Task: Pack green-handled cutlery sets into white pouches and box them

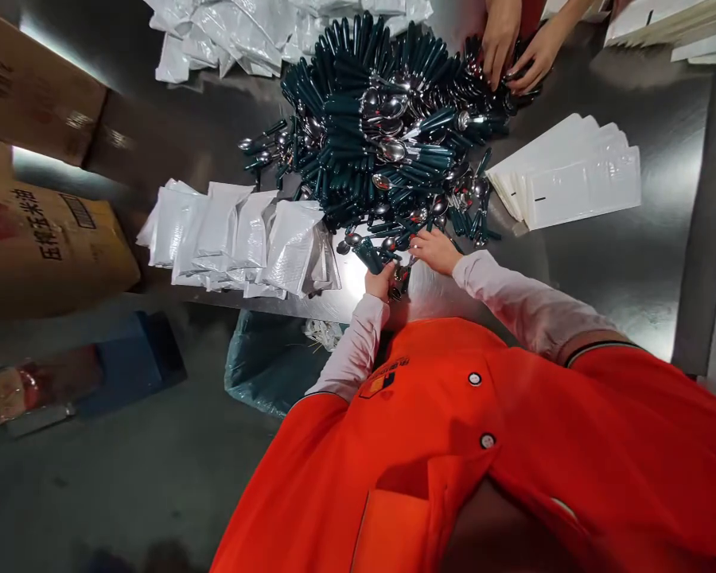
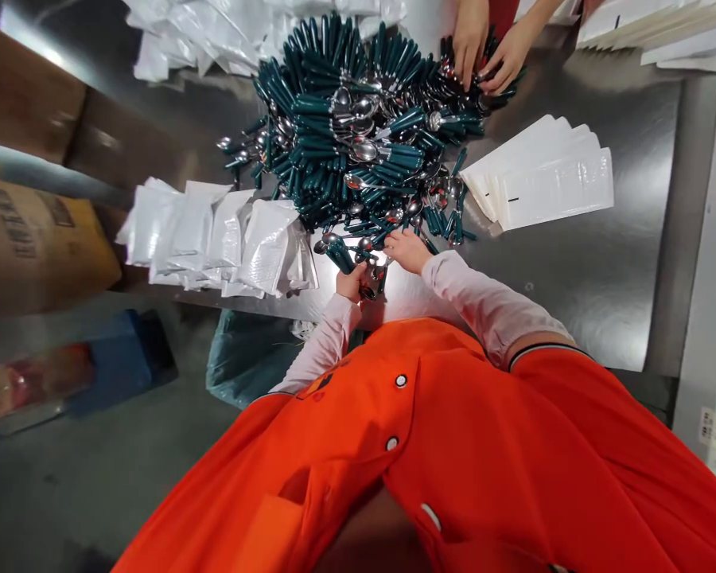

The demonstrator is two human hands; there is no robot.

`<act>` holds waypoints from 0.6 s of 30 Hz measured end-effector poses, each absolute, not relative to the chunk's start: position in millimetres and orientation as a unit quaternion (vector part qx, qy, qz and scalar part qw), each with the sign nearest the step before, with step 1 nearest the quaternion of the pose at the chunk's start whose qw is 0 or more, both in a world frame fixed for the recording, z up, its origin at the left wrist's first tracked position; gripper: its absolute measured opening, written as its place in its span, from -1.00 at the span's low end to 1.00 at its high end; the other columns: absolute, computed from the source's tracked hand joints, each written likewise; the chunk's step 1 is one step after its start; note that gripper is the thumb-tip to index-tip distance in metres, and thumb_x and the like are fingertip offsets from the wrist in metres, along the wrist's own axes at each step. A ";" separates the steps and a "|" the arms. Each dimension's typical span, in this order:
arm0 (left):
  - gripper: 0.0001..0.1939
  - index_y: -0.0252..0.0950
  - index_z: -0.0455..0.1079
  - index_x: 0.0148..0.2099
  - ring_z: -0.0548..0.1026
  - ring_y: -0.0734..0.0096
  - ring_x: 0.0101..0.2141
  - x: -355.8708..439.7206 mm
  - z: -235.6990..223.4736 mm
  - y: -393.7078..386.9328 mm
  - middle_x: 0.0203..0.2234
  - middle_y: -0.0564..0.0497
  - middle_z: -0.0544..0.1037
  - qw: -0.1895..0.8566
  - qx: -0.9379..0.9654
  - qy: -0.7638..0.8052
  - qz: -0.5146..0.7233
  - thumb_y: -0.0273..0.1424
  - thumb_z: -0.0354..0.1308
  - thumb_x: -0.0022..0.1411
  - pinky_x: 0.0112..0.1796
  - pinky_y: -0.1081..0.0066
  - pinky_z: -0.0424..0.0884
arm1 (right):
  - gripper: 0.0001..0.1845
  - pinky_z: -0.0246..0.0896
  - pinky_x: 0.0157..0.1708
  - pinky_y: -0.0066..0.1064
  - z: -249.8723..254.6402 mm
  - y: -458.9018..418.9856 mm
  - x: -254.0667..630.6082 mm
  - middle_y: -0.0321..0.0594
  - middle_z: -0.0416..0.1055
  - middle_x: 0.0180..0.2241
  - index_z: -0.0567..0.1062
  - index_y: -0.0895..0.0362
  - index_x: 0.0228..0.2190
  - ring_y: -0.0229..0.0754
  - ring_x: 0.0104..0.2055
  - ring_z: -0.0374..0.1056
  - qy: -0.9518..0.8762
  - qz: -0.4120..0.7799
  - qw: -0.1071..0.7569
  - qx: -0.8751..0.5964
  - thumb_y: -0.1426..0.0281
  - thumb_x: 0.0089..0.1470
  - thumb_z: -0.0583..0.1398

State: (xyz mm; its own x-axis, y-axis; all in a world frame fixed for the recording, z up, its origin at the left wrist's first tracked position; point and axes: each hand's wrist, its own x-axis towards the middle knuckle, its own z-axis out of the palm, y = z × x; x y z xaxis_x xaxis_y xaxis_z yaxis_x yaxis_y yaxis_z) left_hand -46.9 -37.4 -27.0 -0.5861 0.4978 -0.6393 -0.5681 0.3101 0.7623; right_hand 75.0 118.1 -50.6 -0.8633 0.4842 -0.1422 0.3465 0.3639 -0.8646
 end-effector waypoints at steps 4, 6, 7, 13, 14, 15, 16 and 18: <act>-0.55 -0.23 0.17 -0.47 0.13 0.63 -0.73 -44.0 -23.6 -51.0 -0.78 0.30 0.13 0.471 -0.052 0.685 0.553 -0.32 0.46 0.08 -0.60 0.49 0.16 | -0.61 -0.22 0.40 0.08 -51.4 115.6 65.8 -0.22 0.44 -0.45 0.30 0.08 -0.67 -0.03 0.05 0.29 -0.802 0.540 0.078 -0.243 0.76 -0.10 0.23; -0.58 -0.25 0.22 -0.47 0.15 0.62 -0.73 -48.6 -21.0 -53.9 -0.78 0.27 0.17 0.481 -0.056 0.694 0.533 -0.37 0.48 0.08 -0.60 0.50 0.15 | -0.62 -0.24 0.42 0.06 -45.2 117.1 69.6 -0.28 0.40 -0.49 0.34 0.08 -0.66 -0.09 0.02 0.31 -0.793 0.560 0.080 -0.225 0.75 -0.09 0.26; -0.60 -0.27 0.26 -0.47 0.19 0.61 -0.72 -52.3 -19.2 -53.4 -0.77 0.25 0.21 0.492 -0.061 0.691 0.526 -0.40 0.49 0.07 -0.59 0.49 0.19 | -0.63 -0.25 0.42 0.06 -40.2 118.1 71.5 -0.31 0.39 -0.50 0.37 0.08 -0.65 -0.13 -0.01 0.32 -0.785 0.577 0.078 -0.212 0.74 -0.09 0.28; -0.81 -0.43 0.46 -0.23 0.60 0.31 -0.44 -72.5 -3.4 -31.5 -0.49 -0.09 0.59 0.668 -0.070 0.566 0.479 -0.45 0.40 0.20 -0.27 0.31 0.57 | -0.80 -0.21 0.38 0.26 -12.3 121.1 64.6 -0.32 0.51 -0.38 0.53 0.07 -0.46 -0.12 -0.04 0.36 -0.882 0.468 0.051 0.000 0.54 0.16 0.23; -0.83 -0.44 0.46 -0.22 0.60 0.32 -0.44 -73.2 -1.6 -28.6 -0.49 -0.10 0.59 0.694 -0.060 0.543 0.469 -0.45 0.36 0.24 -0.28 0.31 0.57 | -0.79 -0.18 0.36 0.26 -11.5 121.1 62.8 -0.26 0.54 -0.32 0.56 0.07 -0.42 -0.09 -0.01 0.36 -0.906 0.416 0.055 0.044 0.51 0.23 0.19; -0.85 -0.44 0.45 -0.23 0.58 0.35 -0.47 -73.3 -0.6 -26.8 -0.50 -0.08 0.58 0.715 -0.050 0.521 0.464 -0.45 0.34 0.26 -0.30 0.33 0.57 | -0.77 -0.12 0.35 0.24 -12.1 121.0 61.9 -0.21 0.56 -0.25 0.58 0.07 -0.37 -0.07 0.03 0.36 -0.922 0.374 0.065 0.070 0.48 0.28 0.15; -0.85 -0.43 0.43 -0.25 0.54 0.40 -0.51 -73.2 -0.5 -26.2 -0.53 -0.04 0.54 0.729 -0.043 0.500 0.466 -0.45 0.33 0.27 -0.34 0.36 0.55 | -0.77 -0.04 0.33 0.19 -14.0 120.7 62.3 -0.15 0.57 -0.15 0.60 0.07 -0.31 -0.04 0.08 0.36 -0.932 0.346 0.082 0.071 0.43 0.31 0.14; -0.80 -0.39 0.39 -0.31 0.42 0.54 -0.61 -72.8 -3.1 -28.1 -0.59 0.08 0.44 0.740 -0.041 0.462 0.488 -0.43 0.36 0.26 -0.43 0.44 0.50 | -0.78 0.11 0.28 0.10 -20.9 119.5 67.1 -0.04 0.51 0.02 0.60 0.07 -0.14 0.03 0.17 0.32 -0.940 0.317 0.126 -0.021 0.34 0.32 0.15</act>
State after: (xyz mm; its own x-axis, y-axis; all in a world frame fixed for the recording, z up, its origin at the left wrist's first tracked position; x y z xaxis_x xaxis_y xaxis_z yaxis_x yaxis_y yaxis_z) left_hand -72.8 -28.1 -3.1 0.0984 0.6838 -0.7230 -0.7593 0.5212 0.3896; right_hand 67.1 119.5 -20.9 -0.9671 0.1200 0.2241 -0.0401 0.7986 -0.6005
